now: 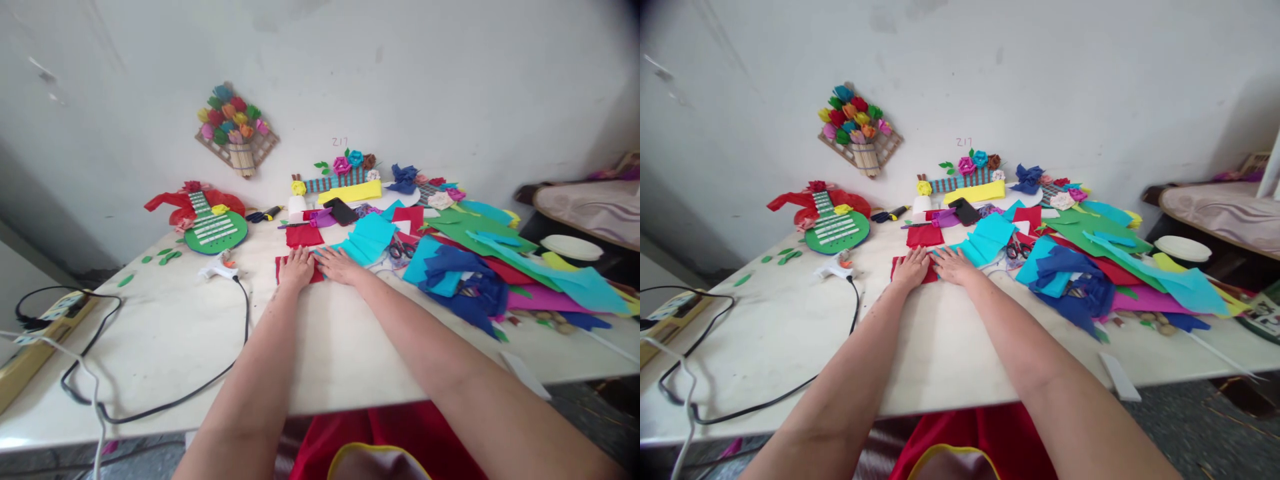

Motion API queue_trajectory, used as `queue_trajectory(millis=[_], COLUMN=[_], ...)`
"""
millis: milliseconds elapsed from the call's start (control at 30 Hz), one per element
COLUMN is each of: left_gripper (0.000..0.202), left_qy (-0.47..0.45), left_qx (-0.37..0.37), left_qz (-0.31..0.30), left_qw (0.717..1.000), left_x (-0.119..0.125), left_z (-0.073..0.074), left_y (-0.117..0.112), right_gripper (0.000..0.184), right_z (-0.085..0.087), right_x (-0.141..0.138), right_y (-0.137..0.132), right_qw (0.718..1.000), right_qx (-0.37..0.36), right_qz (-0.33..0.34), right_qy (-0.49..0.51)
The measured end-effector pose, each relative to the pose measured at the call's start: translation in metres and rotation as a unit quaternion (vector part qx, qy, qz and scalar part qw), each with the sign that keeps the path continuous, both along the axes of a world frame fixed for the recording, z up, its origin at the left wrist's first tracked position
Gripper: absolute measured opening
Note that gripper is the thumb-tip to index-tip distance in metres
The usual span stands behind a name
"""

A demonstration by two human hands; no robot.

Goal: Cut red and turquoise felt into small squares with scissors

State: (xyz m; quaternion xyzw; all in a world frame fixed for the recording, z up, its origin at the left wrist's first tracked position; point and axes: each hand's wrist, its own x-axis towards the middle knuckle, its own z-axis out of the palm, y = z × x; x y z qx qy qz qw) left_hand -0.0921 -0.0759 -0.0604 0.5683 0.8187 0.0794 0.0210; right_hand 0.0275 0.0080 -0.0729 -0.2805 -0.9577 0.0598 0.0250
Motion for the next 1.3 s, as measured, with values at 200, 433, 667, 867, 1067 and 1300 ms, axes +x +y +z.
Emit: queue_trajectory(millis=[200,433,667,867,1067,1300], left_gripper=[0.054,0.052,0.054,0.055,0.056,0.056], left_qy=[0.008,0.033,0.029,0.029,0.028,0.022], left_qx=[0.019,0.015,0.007,0.012,0.007,0.005], left_qz=[0.011,-0.004,0.001,0.0,0.004,0.0], left_qw=[1.0,0.999,1.0,1.0,1.0,1.0], left_x=[-0.0054,-0.0069,-0.0058,-0.0047,-0.0034,-0.0034], left_z=[-0.0053,-0.0077,-0.0085,-0.0077,-0.0062,-0.0074], left_y=[0.0019,0.0022,0.0022,0.0009,0.0003,0.0035], right_gripper=[0.056,0.055,0.057,0.059,0.061,0.06], right_z=[-0.0003,-0.0025,-0.0037,0.0034,0.0042,0.003], right_x=[-0.0003,-0.0011,-0.0014,0.0008,0.0008,0.0009], right_y=[0.0005,0.0023,0.0022,-0.0036,-0.0051,-0.0047], right_qw=[1.0,1.0,1.0,0.999,0.999,0.999], right_qx=[-0.002,0.003,-0.002,-0.012,-0.015,-0.017], right_qz=[-0.001,-0.002,-0.012,-0.03,-0.036,-0.033], right_qy=[-0.002,-0.005,0.009,-0.002,-0.013,-0.005])
